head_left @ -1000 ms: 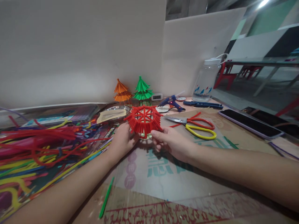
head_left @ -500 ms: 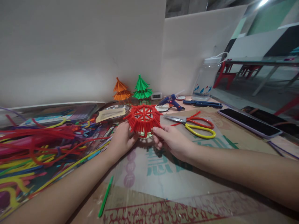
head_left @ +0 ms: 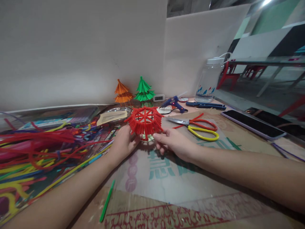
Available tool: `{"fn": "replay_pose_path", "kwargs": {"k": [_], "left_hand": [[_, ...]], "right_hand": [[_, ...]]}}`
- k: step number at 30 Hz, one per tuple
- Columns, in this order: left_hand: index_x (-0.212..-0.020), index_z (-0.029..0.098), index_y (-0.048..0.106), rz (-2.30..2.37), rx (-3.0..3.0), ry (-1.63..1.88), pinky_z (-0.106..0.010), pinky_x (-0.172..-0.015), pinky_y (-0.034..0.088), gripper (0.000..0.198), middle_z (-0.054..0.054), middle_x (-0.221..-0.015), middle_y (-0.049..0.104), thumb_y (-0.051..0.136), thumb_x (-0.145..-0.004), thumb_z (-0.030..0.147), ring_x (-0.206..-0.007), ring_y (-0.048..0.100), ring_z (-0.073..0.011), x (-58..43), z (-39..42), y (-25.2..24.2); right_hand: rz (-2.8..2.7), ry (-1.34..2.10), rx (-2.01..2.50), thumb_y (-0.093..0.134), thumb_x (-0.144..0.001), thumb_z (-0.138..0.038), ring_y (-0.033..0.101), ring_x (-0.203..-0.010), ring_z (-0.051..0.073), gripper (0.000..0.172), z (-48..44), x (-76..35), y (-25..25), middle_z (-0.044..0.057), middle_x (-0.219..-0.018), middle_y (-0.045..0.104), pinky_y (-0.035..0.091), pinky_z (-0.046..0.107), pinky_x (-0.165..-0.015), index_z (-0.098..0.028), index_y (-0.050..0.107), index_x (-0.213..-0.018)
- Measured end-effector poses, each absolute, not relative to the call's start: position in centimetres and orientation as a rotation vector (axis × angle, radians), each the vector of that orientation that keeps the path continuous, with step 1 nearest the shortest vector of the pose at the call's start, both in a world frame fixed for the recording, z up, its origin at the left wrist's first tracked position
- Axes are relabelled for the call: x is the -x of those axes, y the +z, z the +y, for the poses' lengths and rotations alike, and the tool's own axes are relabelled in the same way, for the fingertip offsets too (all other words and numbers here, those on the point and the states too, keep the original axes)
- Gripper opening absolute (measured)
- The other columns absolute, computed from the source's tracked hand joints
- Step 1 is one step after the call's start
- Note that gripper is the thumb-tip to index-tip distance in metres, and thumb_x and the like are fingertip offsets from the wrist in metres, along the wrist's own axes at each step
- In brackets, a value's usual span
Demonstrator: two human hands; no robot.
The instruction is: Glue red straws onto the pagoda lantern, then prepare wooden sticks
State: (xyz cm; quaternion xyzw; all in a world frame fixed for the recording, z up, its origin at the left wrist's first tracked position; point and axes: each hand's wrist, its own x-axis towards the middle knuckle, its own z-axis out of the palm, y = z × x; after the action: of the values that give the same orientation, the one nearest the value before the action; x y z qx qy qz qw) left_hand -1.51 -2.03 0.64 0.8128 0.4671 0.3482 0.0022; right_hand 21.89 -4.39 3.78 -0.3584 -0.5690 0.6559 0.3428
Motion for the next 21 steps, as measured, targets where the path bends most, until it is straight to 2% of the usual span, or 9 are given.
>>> {"fn": "replay_pose_path", "kwargs": {"k": [3, 8, 11, 13, 16, 21], "left_hand": [[-0.122, 0.018, 0.059, 1.423, -2.535, 1.093, -0.047, -0.101, 0.052, 0.033, -0.015, -0.120, 0.070, 0.056, -0.094, 0.034, -0.115, 0.066, -0.0307, 1.5, -2.0, 0.7], [-0.122, 0.020, 0.060, 1.325, -2.546, 1.096, -0.047, -0.104, 0.052, 0.032, -0.013, -0.127, 0.070, 0.057, -0.094, 0.034, -0.119, 0.066, -0.0299, 1.3, -1.9, 1.1], [-0.128, 0.021, 0.057, 1.276, -2.561, 1.109, -0.048, -0.109, 0.049, 0.037, -0.013, -0.136, 0.067, 0.058, -0.094, 0.034, -0.127, 0.062, -0.0303, 1.1, -1.9, 1.2], [-0.131, 0.021, 0.056, 1.261, -2.569, 1.110, -0.048, -0.111, 0.048, 0.039, -0.013, -0.140, 0.065, 0.058, -0.095, 0.034, -0.130, 0.060, -0.0303, 1.0, -2.0, 1.2], [-0.132, 0.020, 0.056, 1.270, -2.583, 1.107, -0.048, -0.108, 0.049, 0.039, -0.014, -0.137, 0.066, 0.056, -0.096, 0.035, -0.128, 0.061, -0.0308, 1.0, -2.1, 1.0], [-0.127, 0.018, 0.058, 1.333, -2.607, 1.109, -0.046, -0.101, 0.053, 0.037, -0.014, -0.127, 0.070, 0.055, -0.096, 0.037, -0.119, 0.066, -0.0316, 1.1, -2.1, 0.7]], "right_hand": [[-1.826, 1.507, 1.070, 0.067, -0.090, -0.050, 0.052, -0.049, 0.010, 0.038, -4.4, -23.0, 4.5, -0.002, -0.059, 0.058, 0.038, 0.023, -0.047, -0.019, 0.056, -0.071], [-2.214, 0.419, 0.794, 0.067, -0.094, -0.041, 0.055, -0.065, 0.014, 0.025, -4.0, -25.1, 6.2, 0.001, -0.073, 0.065, 0.041, 0.027, -0.061, -0.018, 0.065, -0.083], [-2.224, -0.068, 0.576, 0.065, -0.097, -0.043, 0.061, -0.080, 0.019, 0.026, -3.3, -25.6, 6.7, 0.007, -0.087, 0.070, 0.047, 0.033, -0.073, -0.017, 0.066, -0.095], [-2.213, -0.253, 0.501, 0.066, -0.096, -0.047, 0.064, -0.098, 0.025, 0.035, -2.8, -25.5, 6.7, 0.013, -0.104, 0.071, 0.050, 0.040, -0.087, -0.015, 0.066, -0.110], [-2.226, -0.392, 0.468, 0.066, -0.095, -0.049, 0.058, -0.119, 0.031, 0.046, -2.3, -25.1, 6.1, 0.017, -0.125, 0.066, 0.046, 0.051, -0.103, -0.017, 0.062, -0.127], [-2.225, -0.491, 0.434, 0.060, -0.099, -0.033, 0.055, -0.125, 0.028, 0.032, -2.1, -24.6, 5.5, 0.012, -0.130, 0.064, 0.037, 0.055, -0.115, -0.022, 0.063, -0.129]]}}
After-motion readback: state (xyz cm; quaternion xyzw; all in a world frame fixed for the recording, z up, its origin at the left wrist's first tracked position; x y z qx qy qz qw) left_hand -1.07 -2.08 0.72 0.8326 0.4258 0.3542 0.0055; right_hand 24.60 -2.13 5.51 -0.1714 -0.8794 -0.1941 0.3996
